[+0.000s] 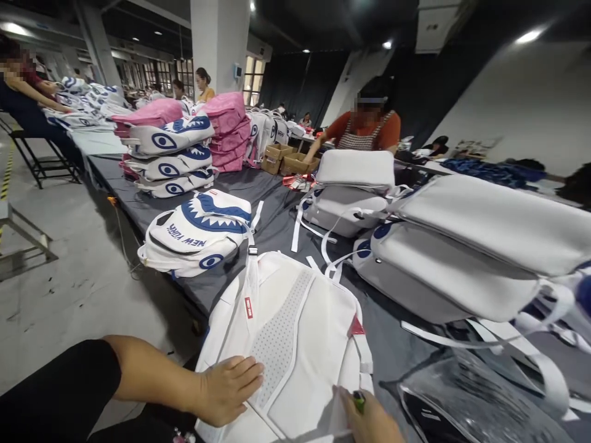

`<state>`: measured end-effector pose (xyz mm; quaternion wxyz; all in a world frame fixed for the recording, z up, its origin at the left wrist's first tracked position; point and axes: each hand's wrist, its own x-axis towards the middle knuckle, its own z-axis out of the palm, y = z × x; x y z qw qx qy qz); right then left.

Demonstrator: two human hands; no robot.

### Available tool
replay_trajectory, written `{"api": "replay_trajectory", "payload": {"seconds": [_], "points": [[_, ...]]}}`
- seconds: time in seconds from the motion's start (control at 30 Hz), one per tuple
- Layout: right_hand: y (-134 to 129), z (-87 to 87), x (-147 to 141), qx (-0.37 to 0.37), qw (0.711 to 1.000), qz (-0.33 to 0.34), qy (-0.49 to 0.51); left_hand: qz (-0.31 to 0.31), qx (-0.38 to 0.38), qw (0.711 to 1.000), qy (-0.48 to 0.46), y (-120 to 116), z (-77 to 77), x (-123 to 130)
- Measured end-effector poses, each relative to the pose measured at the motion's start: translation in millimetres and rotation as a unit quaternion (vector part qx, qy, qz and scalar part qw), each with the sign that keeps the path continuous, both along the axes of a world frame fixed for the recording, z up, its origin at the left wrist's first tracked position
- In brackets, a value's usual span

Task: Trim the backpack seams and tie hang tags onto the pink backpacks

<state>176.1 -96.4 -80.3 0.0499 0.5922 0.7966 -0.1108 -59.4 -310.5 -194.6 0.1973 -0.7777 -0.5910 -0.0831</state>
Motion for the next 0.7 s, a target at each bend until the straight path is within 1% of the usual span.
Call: {"api": "replay_trajectory", "payload": {"seconds": [0.03, 0.07, 0.1, 0.17, 0.2, 0.23, 0.3, 0.33, 0.4, 0.43, 0.47, 0.5, 0.53, 0.63, 0.7], "points": [[2, -4.1, 2, -0.029, 0.999, 0.002, 0.018, -0.011, -0.004, 1.000, 0.000, 1, 3.9, 0], [0, -7.6, 2, -0.025, 0.999, -0.001, 0.032, -0.028, -0.014, 0.999, -0.006, 3, 10.1, -1], [-6, -9.9, 1, 0.001, 0.999, -0.009, 0.041, -0.055, -0.030, 0.998, -0.016, 8, 19.3, -3], [-26, -9.0, -6, 0.066, 0.996, -0.036, 0.046, -0.124, -0.075, 0.989, -0.045, 28, 46.5, -8], [-38, -5.6, -11, 0.075, 0.996, -0.031, 0.042, -0.167, -0.095, 0.980, -0.054, 45, 62.9, -12], [-49, -0.9, -17, 0.092, 0.995, -0.028, 0.035, -0.188, -0.105, 0.975, -0.060, 67, 79.4, -15], [-63, 10.1, -28, 0.125, 0.992, -0.010, 0.022, -0.228, -0.105, 0.965, -0.080, 122, 108.2, -18], [-66, 15.0, -33, 0.151, 0.988, -0.003, 0.020, -0.240, -0.107, 0.961, -0.083, 151, 119.4, -16], [-70, 21.8, -38, 0.158, 0.987, -0.006, 0.017, -0.259, -0.129, 0.957, -0.011, 203, 136.4, -11], [-71, 23.2, -39, 0.158, 0.987, -0.013, 0.016, -0.269, -0.140, 0.953, 0.004, 221, 142.8, -8], [-73, 23.3, -40, 0.157, 0.987, -0.022, 0.015, -0.274, -0.150, 0.950, 0.024, 233, 148.1, -4], [-75, 22.2, -41, 0.156, 0.987, -0.030, 0.014, -0.279, -0.160, 0.946, 0.037, 239, 152.3, -2], [-78, 19.9, -41, 0.154, 0.987, -0.036, 0.016, -0.281, -0.170, 0.943, 0.044, 240, 155.6, 0], [-87, 9.7, -43, 0.136, 0.989, -0.051, 0.026, -0.298, -0.201, 0.930, 0.070, 222, 161.6, 2], [-91, 3.0, -46, 0.124, 0.991, -0.050, 0.031, -0.303, -0.218, 0.924, 0.087, 209, 165.8, -5]]}}
